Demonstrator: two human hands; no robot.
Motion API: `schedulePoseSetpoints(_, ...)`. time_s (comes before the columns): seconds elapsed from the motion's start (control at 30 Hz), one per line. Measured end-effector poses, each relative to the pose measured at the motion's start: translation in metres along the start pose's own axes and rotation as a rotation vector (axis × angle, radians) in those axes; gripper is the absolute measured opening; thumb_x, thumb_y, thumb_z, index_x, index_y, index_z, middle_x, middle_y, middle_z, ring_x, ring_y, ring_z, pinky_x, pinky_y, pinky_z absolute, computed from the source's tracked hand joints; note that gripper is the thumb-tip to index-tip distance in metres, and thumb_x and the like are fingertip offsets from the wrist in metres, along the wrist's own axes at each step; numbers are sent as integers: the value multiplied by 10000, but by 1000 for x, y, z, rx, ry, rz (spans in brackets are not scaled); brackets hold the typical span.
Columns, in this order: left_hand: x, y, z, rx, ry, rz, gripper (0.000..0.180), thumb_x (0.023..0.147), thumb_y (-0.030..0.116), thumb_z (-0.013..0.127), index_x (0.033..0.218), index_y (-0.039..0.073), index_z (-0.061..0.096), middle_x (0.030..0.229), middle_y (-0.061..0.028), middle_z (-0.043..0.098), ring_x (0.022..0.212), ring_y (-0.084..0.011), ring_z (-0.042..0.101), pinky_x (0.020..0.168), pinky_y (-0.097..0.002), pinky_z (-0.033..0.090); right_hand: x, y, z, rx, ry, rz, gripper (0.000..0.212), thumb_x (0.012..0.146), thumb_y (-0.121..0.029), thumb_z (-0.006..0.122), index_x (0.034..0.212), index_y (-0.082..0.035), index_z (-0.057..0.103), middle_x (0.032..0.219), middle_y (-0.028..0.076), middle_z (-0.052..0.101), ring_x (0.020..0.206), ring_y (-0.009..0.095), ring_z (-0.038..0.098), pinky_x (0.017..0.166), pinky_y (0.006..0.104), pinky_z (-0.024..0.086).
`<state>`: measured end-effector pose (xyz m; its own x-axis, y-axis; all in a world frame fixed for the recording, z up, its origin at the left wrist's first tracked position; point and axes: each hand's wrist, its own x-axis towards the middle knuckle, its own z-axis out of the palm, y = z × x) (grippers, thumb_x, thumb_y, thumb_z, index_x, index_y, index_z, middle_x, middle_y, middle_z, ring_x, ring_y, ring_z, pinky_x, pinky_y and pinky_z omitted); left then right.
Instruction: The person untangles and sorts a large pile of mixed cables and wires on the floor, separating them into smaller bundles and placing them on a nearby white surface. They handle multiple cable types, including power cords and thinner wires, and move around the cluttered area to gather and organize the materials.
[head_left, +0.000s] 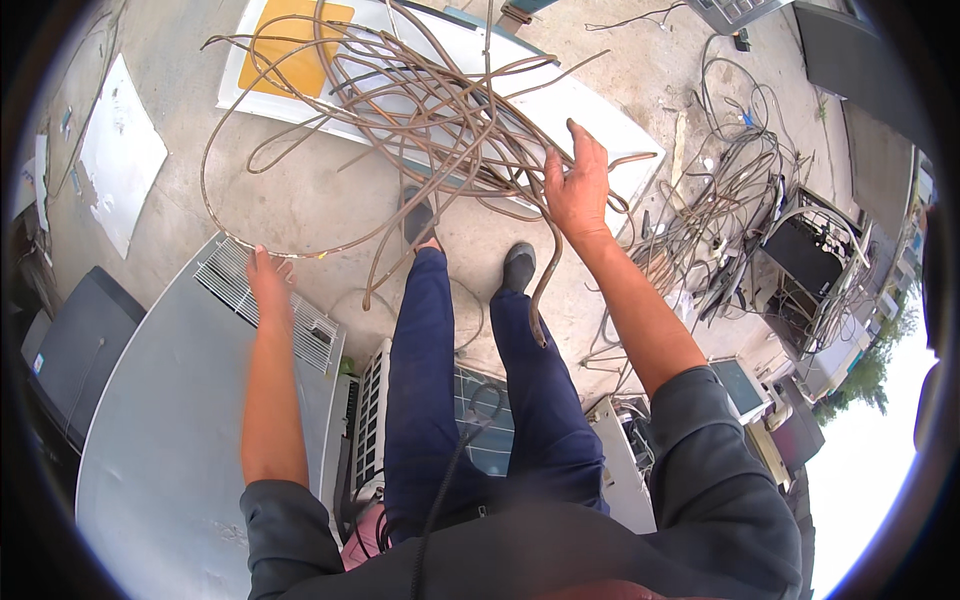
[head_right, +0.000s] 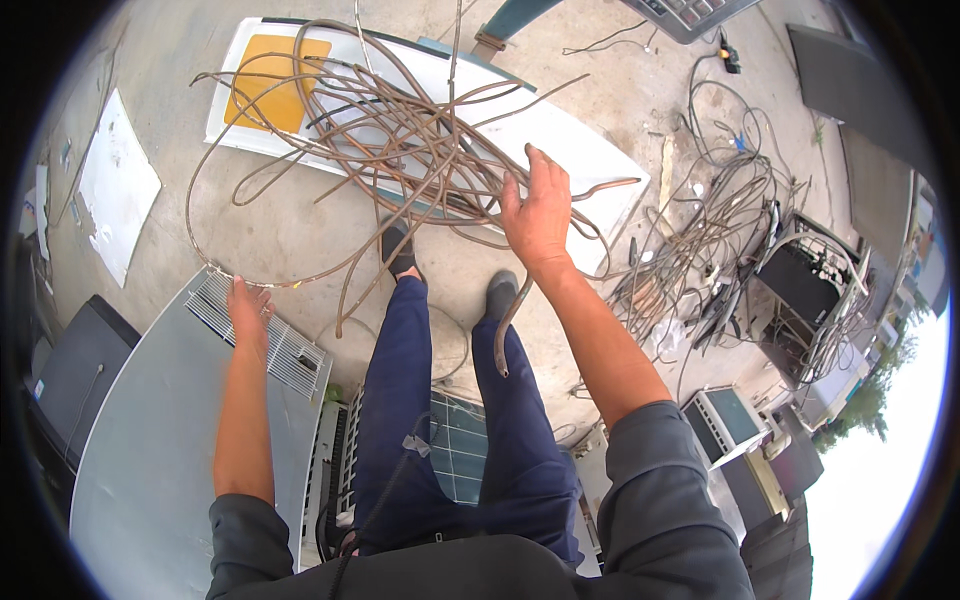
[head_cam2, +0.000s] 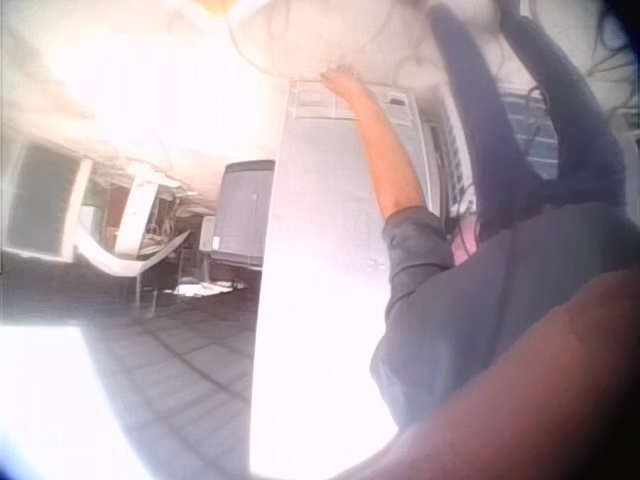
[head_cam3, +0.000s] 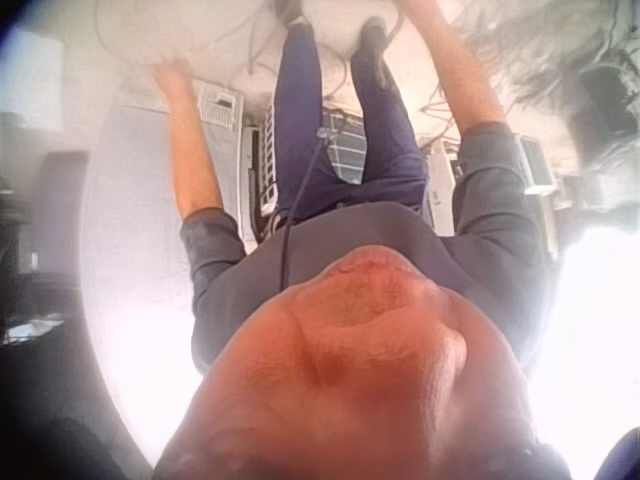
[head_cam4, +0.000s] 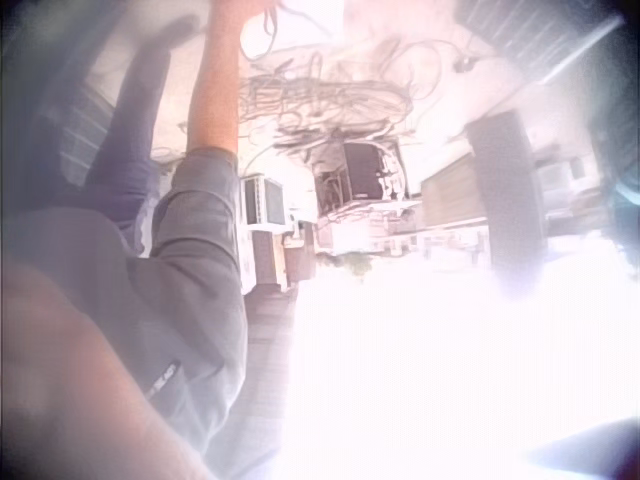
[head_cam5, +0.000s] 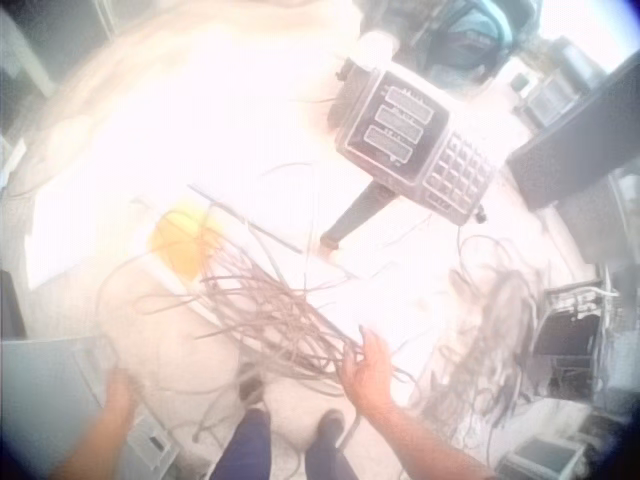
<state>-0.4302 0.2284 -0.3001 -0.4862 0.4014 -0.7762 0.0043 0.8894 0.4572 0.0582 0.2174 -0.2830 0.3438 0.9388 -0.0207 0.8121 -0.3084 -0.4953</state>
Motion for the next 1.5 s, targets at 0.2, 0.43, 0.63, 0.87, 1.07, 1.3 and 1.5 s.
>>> schedulePoseSetpoints(0.2,-82,-62,-22,89,75,-14,678,1066,477,475,1594,99,279,1326,-187,599,1008,-247,600,841,-396,501,-105,92,-81,31,41,358,432,969,-137,645,1346,56,558,1234,252,651,1169,407,595,1037,467,458)
schedulePoseSetpoints(0.43,-204,-170,-31,294,0,-141,566,1057,409,539,1507,80,440,1060,-80,642,799,-133,566,635,-316,490,-247,199,-156,259,-325,686,429,985,-187,627,1334,58,585,1064,174,728,870,263,709,794,370,551)
schedulePoseSetpoints(0.63,-267,-208,15,465,-290,-246,524,1035,388,586,1434,54,531,1012,-67,676,783,-139,612,661,-310,511,-429,250,-215,491,-631,1413,383,979,-257,641,1247,17,642,943,120,727,729,187,695,547,327,528)
schedulePoseSetpoints(0.87,-289,-208,63,498,-518,-92,444,1055,359,581,1377,55,575,1015,-61,701,823,-126,642,701,-290,522,-552,252,-246,442,-567,1477,353,964,-254,654,1165,35,679,850,118,728,638,175,691,477,285,501)
schedulePoseSetpoints(1.07,-300,-206,53,579,-455,-177,428,1063,358,553,1380,73,575,1059,-86,708,846,-138,655,728,-286,533,-532,275,-219,-11,-485,1020,384,918,-321,651,1061,23,740,958,253,740,945,435,707,864,470,553)
schedulePoseSetpoints(1.3,-329,-233,31,653,-318,-142,287,1059,297,567,1241,81,620,922,-53,683,706,-118,615,602,-262,476,-490,346,-177,-89,-207,1155,554,964,-395,622,1271,67,616,1200,333,654,1131,472,634,966,500,512)
schedulePoseSetpoints(1.5,-375,-263,103,700,-261,197,299,1025,161,583,1286,17,603,916,-54,662,750,-116,601,638,-269,486,-463,420,-152,145,-128,1312,688,925,-465,674,1322,86,563,1240,354,626,1168,476,620,981,511,506)
